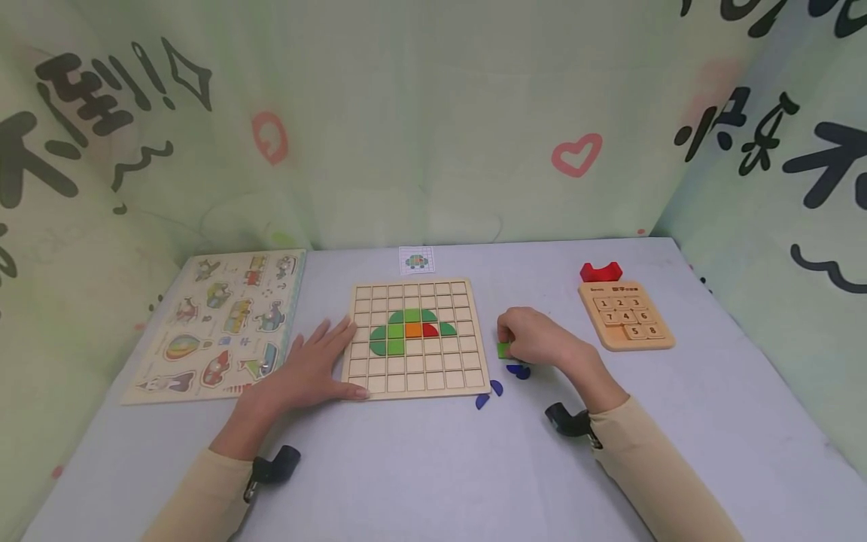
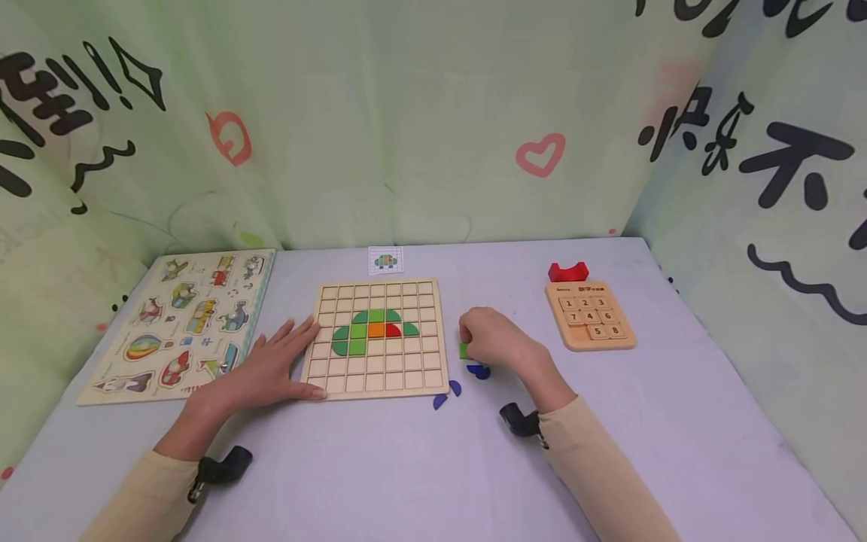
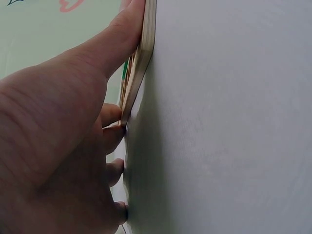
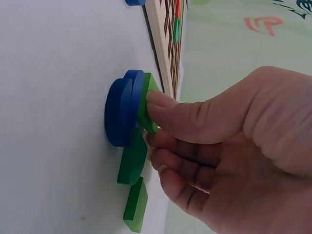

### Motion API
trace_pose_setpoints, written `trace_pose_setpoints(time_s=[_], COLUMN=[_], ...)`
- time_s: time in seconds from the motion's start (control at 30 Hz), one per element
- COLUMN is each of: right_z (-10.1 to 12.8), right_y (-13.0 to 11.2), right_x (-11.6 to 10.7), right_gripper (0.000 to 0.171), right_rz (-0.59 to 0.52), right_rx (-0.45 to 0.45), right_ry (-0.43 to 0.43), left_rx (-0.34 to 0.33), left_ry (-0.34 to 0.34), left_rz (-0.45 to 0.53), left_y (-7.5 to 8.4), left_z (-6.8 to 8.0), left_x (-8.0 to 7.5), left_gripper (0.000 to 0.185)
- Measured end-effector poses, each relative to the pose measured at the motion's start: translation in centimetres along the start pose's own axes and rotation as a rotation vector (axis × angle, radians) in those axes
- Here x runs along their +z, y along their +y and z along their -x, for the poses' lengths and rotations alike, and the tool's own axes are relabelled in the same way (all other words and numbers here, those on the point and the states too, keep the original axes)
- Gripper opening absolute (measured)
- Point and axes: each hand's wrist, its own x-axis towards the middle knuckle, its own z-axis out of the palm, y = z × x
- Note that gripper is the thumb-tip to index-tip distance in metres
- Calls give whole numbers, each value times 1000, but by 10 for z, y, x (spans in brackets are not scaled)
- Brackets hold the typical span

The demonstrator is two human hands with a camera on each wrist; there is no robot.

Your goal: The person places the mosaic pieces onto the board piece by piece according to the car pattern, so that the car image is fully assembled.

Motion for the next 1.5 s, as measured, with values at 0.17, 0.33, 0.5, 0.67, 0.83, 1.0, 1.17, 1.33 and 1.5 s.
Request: trace_pose_setpoints(time_s=[0.17, 0.33, 0.5, 0.67, 0.83, 1.0, 1.17, 1.33, 1.5], right_z=[-1, -2, -4, -9, -15, -24, -32, -39, -45], right_y=[-1, -1, -3, -13, -30, -45, -58, -68, -82], right_x=[1, 0, -2, -2, -2, 2, 8, 15, 24], right_gripper=[12, 14, 14, 15, 15, 14, 15, 16, 16], right_rz=[-29, -36, -70, -96, -126, -158, -167, -170, -178], right_rx=[-11, -47, -74, -115, -188, -240, -249, -294, -344], right_ry=[-17, 16, 58, 128, 188, 198, 170, 165, 159], left_rx=[-7, -12, -7, 6, -2, -11, -6, -6, -14], left_ry=[-2, -3, -5, -3, -4, -4, -3, -12, -14], left_rz=[7, 10, 14, 23, 27, 30, 28, 30, 31], left_y=[-1, -2, -3, -4, -3, -3, -3, -3, -2], left_z=[0, 0, -2, -4, -3, -2, -4, -4, -2], left_x=[1, 1, 2, 3, 3, 1, 3, 3, 1], left_gripper=[120, 121, 121, 121, 122, 122, 122, 124, 123])
